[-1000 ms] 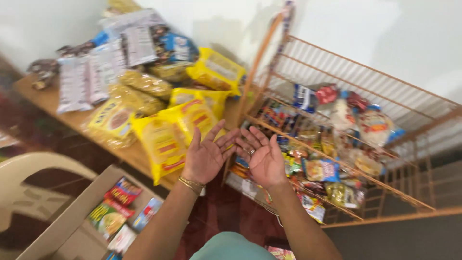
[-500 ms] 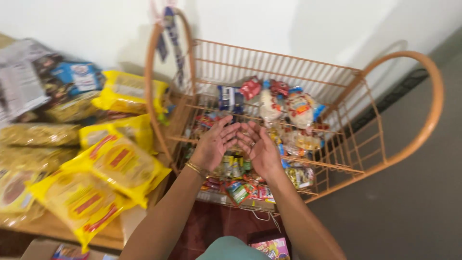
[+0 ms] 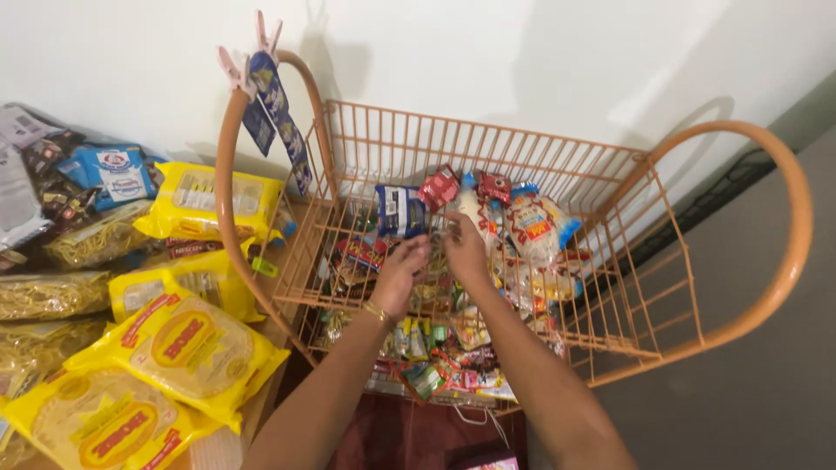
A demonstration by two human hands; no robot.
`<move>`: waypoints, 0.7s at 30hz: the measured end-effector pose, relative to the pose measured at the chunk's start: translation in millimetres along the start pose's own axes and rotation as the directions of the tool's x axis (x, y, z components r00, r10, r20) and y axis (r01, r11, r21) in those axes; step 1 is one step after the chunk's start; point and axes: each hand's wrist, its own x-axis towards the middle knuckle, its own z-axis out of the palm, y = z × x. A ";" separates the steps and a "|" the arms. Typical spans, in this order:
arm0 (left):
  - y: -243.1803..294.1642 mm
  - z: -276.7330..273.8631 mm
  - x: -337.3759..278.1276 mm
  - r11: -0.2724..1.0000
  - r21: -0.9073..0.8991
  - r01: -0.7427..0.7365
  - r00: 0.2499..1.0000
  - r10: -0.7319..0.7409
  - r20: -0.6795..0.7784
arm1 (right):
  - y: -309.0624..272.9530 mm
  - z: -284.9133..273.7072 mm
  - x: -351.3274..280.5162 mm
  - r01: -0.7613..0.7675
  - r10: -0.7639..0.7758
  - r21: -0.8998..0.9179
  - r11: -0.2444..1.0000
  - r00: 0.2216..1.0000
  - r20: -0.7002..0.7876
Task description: Picking various grocery items from a wire basket and arranging them into a cardboard box.
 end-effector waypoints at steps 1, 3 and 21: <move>-1.1 -0.9 -1.8 1.000 -0.002 -0.005 1.000 0.005 -0.001 | 6.9 5.3 12.1 0.005 -0.005 0.000 1.000 1.000 0.002; -1.9 -3.5 -4.4 0.999 -0.034 -0.020 0.999 0.021 0.046 | 19.4 17.7 38.8 0.202 -0.208 -0.304 0.931 0.978 0.014; 10.1 12.6 112.1 0.401 0.825 -0.398 0.808 0.579 0.109 | -13.8 32.3 86.4 0.264 -0.222 -0.555 0.789 0.964 0.144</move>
